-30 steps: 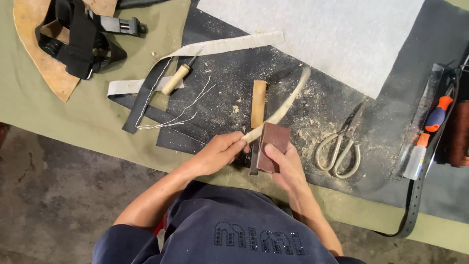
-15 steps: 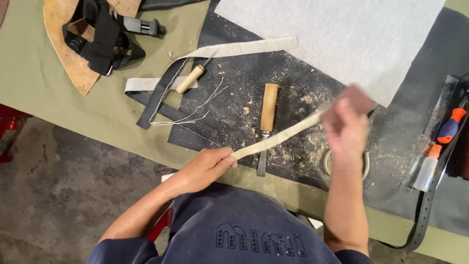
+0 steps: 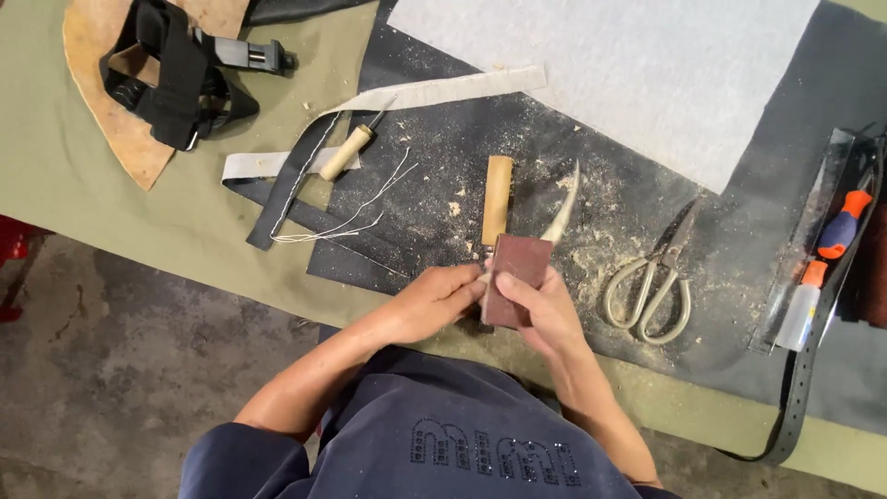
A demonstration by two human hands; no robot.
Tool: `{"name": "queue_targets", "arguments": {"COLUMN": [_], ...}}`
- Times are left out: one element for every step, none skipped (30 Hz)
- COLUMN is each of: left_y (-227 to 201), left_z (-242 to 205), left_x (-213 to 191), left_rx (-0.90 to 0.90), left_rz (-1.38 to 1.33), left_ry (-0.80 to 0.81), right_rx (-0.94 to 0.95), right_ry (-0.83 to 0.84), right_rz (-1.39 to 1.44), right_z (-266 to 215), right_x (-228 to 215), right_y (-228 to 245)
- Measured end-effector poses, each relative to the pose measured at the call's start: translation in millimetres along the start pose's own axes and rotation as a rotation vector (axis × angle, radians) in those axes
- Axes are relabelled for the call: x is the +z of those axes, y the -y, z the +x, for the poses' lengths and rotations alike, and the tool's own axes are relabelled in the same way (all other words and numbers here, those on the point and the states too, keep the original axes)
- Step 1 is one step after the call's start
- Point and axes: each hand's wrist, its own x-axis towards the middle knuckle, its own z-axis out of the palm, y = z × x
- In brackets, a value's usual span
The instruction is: Sanding a thin wooden handle or strip using a piece of sandpaper on a workbench.
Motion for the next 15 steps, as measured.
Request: {"name": "queue_targets", "arguments": {"left_y": [6.8,-8.4,-23.1,-37.1,-37.8,-38.9,-40.3,-34.8,-29.2,-22.9,-22.9,-23.6,-24.4,-20.0,-15.4], "left_z": [-3.2,-13.0,-23.2,-35.4,-44.2,-52.2,-59.5,-59.7,-59.7,-60.4,-55.7,-49.5,-43.2,-34.9,-26.4], "left_x": [1.0,-4.0,-9.2,-13.8,-18.0,-22.2,-26.0,-27.2,-28.5,-29.0,-28.5,-28.7,-28.9,-24.6,-19.8], "left_rx": [0.017,0.019,-0.005,-0.034,-0.035,-0.083,-0.130,-0.132,-0.142,-0.151,-0.152,-0.120,-0.087,-0.087,-0.057], "left_rz": [-0.008,-0.007,0.008,0.022,0.021,-0.007,-0.036,-0.033,-0.033,-0.037,-0.037,-0.020,-0.003,-0.005,0.032], "left_ry": [0.019,0.011,-0.001,-0.014,-0.023,-0.032,-0.041,-0.033,-0.051,-0.074,-0.071,-0.110,-0.150,-0.144,-0.172], "right_rx": [-0.016,-0.017,0.082,0.184,0.185,0.056,-0.072,-0.073,-0.197,-0.316,-0.315,-0.305,-0.292,-0.293,-0.219], "right_ry": [-0.069,-0.061,-0.215,-0.369,-0.361,-0.324,-0.285,-0.291,-0.094,0.110,0.107,-0.004,-0.114,-0.120,-0.144], "right_rz": [-0.055,-0.059,-0.210,-0.361,-0.366,-0.168,0.030,0.036,0.150,0.260,0.261,0.122,-0.017,-0.016,-0.290], "right_z": [7.1,6.7,6.5,5.4,12.7,18.6,24.9,30.2,35.6,41.5,35.2,30.4,25.7,1.5,-22.2], "right_x": [-2.6,3.8,10.7,18.0,3.1,-13.1,-30.0,-38.7,-47.6,-56.3,-57.3,-57.6,-58.1,-26.3,5.2], "right_y": [-3.6,21.4,45.9,68.7,73.3,77.2,81.5,88.2,94.7,101.4,94.8,90.2,85.8,84.1,82.3]}}
